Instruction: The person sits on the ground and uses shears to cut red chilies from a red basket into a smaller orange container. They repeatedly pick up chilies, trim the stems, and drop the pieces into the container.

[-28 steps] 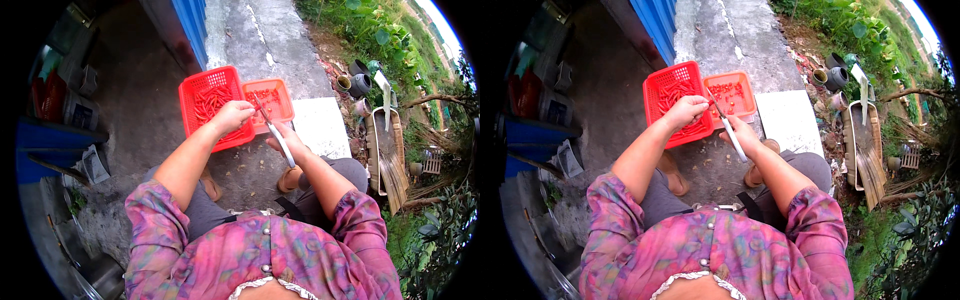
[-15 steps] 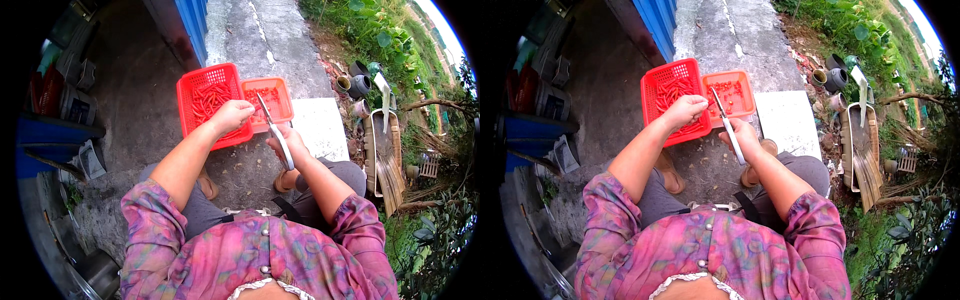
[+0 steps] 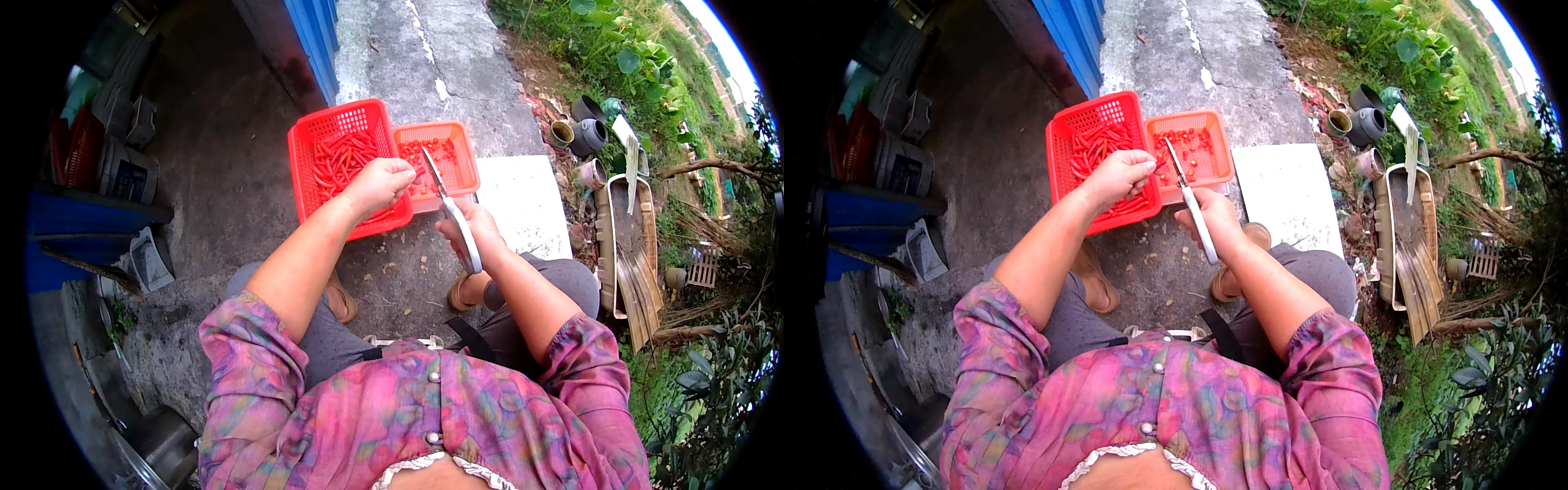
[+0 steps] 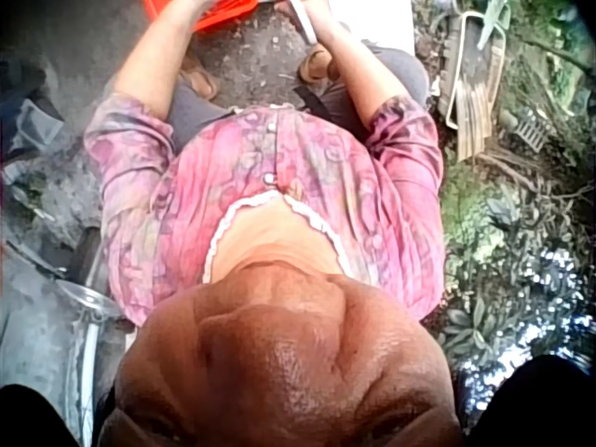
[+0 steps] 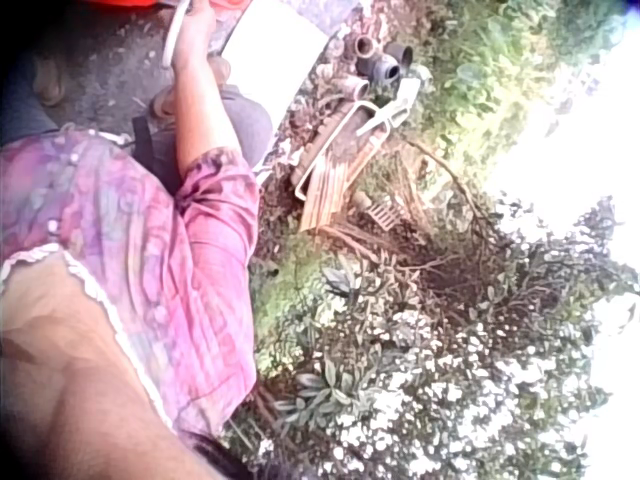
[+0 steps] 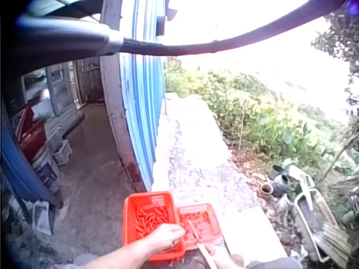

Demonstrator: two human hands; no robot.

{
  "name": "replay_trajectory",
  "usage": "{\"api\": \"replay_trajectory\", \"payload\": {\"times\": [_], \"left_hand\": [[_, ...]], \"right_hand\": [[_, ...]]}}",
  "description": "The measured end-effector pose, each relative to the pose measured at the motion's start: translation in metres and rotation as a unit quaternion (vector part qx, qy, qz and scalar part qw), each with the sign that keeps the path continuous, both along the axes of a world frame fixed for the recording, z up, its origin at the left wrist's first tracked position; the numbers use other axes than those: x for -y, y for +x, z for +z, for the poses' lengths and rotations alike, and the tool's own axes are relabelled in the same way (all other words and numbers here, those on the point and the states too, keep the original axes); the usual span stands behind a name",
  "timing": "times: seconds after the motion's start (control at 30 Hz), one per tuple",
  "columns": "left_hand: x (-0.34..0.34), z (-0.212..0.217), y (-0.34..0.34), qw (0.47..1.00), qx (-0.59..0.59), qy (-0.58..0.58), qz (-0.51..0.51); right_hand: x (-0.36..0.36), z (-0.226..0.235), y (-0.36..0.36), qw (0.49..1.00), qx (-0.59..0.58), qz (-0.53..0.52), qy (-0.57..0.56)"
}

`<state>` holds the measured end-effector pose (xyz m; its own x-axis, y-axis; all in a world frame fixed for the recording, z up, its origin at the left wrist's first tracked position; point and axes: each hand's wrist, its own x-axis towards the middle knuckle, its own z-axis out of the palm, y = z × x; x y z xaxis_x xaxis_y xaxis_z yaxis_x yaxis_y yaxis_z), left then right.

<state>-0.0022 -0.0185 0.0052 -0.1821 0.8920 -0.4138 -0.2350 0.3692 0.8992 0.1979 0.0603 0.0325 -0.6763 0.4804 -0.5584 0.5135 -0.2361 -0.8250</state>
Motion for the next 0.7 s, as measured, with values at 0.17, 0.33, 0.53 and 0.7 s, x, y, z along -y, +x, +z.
{"api": "replay_trajectory", "payload": {"times": [0.17, 0.33, 0.53, 0.7], "left_hand": [[0.0, 0.001, 0.003, 0.999, -0.006, -0.011, 0.03], [-0.002, 0.001, 0.004, 0.999, -0.036, -0.007, -0.012], [0.0, 0.007, 0.002, 0.999, -0.039, -0.023, -0.004], [0.0, 0.004, 0.001, 0.999, -0.042, -0.004, 0.003]], "right_hand": [[-0.002, -0.019, 0.002, 0.998, -0.039, 0.016, 0.053], [0.001, -0.021, 0.001, 0.993, -0.035, 0.034, 0.103], [-0.001, 0.001, -0.001, 0.997, 0.043, 0.042, 0.042], [0.001, -0.008, 0.002, 0.999, 0.0, 0.019, 0.048]]}}
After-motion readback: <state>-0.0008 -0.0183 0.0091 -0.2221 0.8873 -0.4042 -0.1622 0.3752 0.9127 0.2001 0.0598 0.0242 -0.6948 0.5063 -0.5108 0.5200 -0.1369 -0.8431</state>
